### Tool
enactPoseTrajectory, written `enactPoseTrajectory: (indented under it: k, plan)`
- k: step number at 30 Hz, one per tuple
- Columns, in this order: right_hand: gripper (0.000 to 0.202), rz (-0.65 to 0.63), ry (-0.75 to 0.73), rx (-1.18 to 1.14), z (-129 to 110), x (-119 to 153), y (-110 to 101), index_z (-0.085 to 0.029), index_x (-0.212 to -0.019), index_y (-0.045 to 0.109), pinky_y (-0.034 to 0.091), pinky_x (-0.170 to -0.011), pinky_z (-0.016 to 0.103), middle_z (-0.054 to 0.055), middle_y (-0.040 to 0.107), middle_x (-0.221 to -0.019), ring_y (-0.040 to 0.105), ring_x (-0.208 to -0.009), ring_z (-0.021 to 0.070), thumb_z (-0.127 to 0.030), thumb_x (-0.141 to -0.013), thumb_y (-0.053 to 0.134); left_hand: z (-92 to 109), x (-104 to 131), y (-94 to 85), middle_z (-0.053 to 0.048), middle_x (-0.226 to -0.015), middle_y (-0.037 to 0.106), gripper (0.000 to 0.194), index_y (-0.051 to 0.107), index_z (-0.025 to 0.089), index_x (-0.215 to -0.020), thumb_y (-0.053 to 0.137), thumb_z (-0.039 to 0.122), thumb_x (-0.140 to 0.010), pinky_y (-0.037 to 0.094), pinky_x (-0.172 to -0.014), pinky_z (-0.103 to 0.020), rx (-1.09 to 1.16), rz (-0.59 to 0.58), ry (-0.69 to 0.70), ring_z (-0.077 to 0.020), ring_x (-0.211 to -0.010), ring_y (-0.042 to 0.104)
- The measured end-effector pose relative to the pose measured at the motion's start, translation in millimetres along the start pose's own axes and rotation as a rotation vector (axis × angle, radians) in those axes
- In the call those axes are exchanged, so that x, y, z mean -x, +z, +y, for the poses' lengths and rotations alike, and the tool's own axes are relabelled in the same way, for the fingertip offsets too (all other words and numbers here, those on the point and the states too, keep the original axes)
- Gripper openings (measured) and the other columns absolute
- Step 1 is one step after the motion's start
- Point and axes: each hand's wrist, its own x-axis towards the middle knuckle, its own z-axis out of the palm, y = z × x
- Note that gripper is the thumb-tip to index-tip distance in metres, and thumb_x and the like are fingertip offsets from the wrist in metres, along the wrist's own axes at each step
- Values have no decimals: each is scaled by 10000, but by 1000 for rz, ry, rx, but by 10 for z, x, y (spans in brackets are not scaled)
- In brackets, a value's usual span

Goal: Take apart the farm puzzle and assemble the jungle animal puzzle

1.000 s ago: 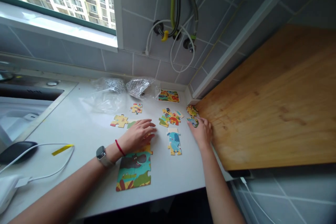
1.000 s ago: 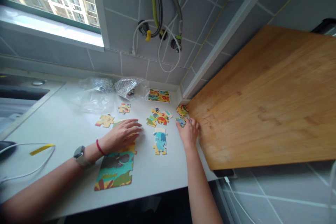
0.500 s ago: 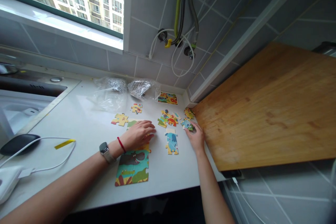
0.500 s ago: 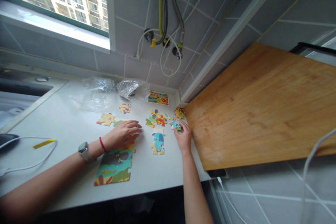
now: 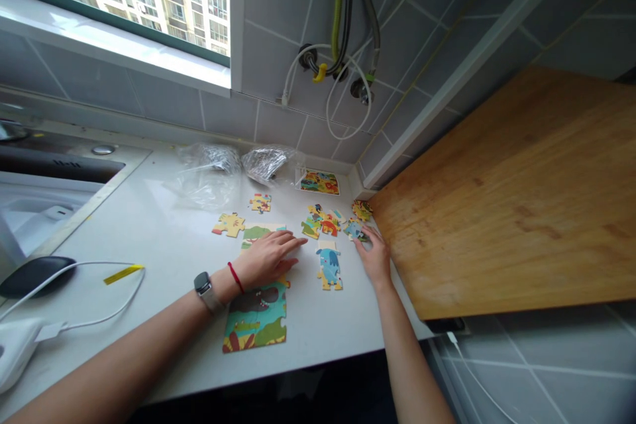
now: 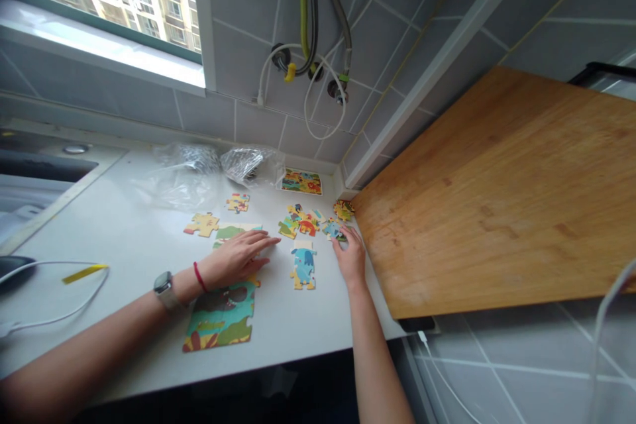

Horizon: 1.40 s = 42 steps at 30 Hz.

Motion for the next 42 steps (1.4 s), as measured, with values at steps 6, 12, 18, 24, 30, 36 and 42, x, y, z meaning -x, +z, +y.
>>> enactPoseTrajectory:
  k: [6, 12, 18, 24, 30, 36, 42]
  plan:
    - [317, 49, 116, -297, -124, 6, 29, -225, -1062, 743, 552, -1047, 562, 141, 771, -1155, 733, -1073, 311, -427, -817, 737, 29, -11, -31, -121, -1217, 710, 318, 633, 210, -1319, 524, 322, -1042, 549, -1013, -499, -5, -49, 19, -310, -1229, 610]
    - [328, 75, 233, -598, -321, -19, 76, -236, -957, 729, 615, -950, 510, 102, 802, -1020, 767, -963, 277, -467, -749, 834, 53, -22, -49, -125, -1263, 706, 317, 633, 200, -1314, 548, 317, -1032, 538, -1042, -521, -6, -40, 6, -320, -1254, 598]
    - [391, -546, 157, -842, -941, -128, 228, -226, -1138, 754, 637, -927, 437, 78, 828, -991, 792, -971, 250, -364, -783, 847, 90, -41, -83, -77, -1061, 769, 393, 618, 215, -1345, 594, 437, -1021, 585, -872, -394, 191, 43, -124, -232, -954, 703]
    - [416, -616, 101, -903, -1288, -287, 527, -221, -1153, 766, 648, -897, 392, 93, 800, -1138, 786, -972, 237, -389, -783, 853, 79, -85, -64, 16, -650, 698, 340, 679, 192, -1188, 639, 451, -972, 506, -572, -251, 535, 179, -452, -146, -559, 653]
    - [420, -580, 143, -875, -1121, -336, 599, -193, -1116, 763, 633, -741, 316, 82, 784, -1004, 756, -870, 206, -449, -793, 843, 84, -130, -105, -47, -802, 763, 528, 530, 185, -1201, 708, 581, -900, 545, -628, -258, 971, 327, -693, -204, -714, 748]
    - [385, -655, 196, -953, -937, -322, 499, -196, -1048, 782, 626, -771, 325, 53, 779, -930, 744, -846, 194, -417, -748, 881, 319, -27, 4, -50, -870, 758, 645, 283, 218, -1598, 547, 433, -1051, 510, -609, -250, 759, 46, -481, -149, -659, 665]
    - [424, -667, 206, -907, -626, -400, 272, -192, -1106, 776, 620, -861, 375, 60, 812, -908, 771, -851, 206, -432, -768, 860, 366, 14, -2, -130, -1314, 710, 577, 381, 254, -1569, 577, 276, -1026, 548, -1021, -530, 34, 6, -155, -306, -1307, 590]
